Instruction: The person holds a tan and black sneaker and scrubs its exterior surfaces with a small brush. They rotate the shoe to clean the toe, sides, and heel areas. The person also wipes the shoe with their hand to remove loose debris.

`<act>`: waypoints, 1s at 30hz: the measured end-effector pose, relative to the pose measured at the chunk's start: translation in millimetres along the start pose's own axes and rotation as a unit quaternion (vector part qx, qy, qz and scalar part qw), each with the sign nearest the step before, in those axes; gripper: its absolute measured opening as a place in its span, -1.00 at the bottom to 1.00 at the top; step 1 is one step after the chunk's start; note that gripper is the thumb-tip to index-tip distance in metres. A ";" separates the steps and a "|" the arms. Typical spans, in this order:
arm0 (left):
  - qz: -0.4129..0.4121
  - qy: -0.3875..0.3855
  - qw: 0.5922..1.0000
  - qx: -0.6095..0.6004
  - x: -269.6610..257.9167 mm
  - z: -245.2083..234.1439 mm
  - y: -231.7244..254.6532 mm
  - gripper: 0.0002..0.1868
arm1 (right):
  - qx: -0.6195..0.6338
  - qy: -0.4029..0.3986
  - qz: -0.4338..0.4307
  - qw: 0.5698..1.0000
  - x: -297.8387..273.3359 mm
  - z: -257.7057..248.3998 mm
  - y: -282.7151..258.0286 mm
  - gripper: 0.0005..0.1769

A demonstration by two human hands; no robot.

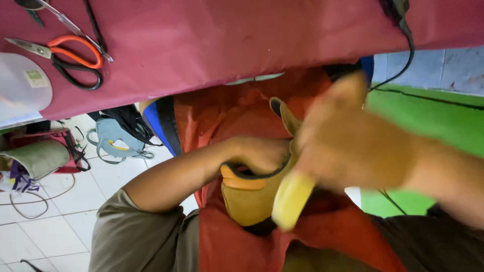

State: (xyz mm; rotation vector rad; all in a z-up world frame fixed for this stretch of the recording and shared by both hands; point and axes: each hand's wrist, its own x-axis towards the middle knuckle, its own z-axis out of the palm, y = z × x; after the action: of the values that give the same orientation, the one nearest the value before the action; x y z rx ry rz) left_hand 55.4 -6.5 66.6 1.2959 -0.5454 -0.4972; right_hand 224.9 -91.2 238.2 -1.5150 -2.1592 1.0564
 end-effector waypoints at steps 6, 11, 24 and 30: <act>-0.115 -0.018 0.993 -0.002 -16.4 -7.2 21.8 -0.59 | -0.167 -0.061 0.371 0.911 -30.4 -15.3 36.2 -0.49; -0.065 0.009 0.996 0.067 -29.4 -7.0 11.4 -0.69 | 0.015 -0.153 0.336 0.929 11.6 -43.5 -6.8 -0.53; -0.056 0.219 0.862 0.454 -69.8 -19.1 3.0 -0.35 | 0.468 0.581 0.028 0.665 8.4 37.2 98.7 -0.26; 0.000 0.351 0.814 0.462 -11.8 -22.4 116.2 -0.91 | 0.458 0.554 0.135 0.682 49.4 31.9 84.0 -0.47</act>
State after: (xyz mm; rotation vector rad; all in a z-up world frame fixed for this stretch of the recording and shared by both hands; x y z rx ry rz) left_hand 65.0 41.3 175.0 2.2615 -0.1223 0.3451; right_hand 242.9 -44.7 148.7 -1.3237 -0.4211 0.7153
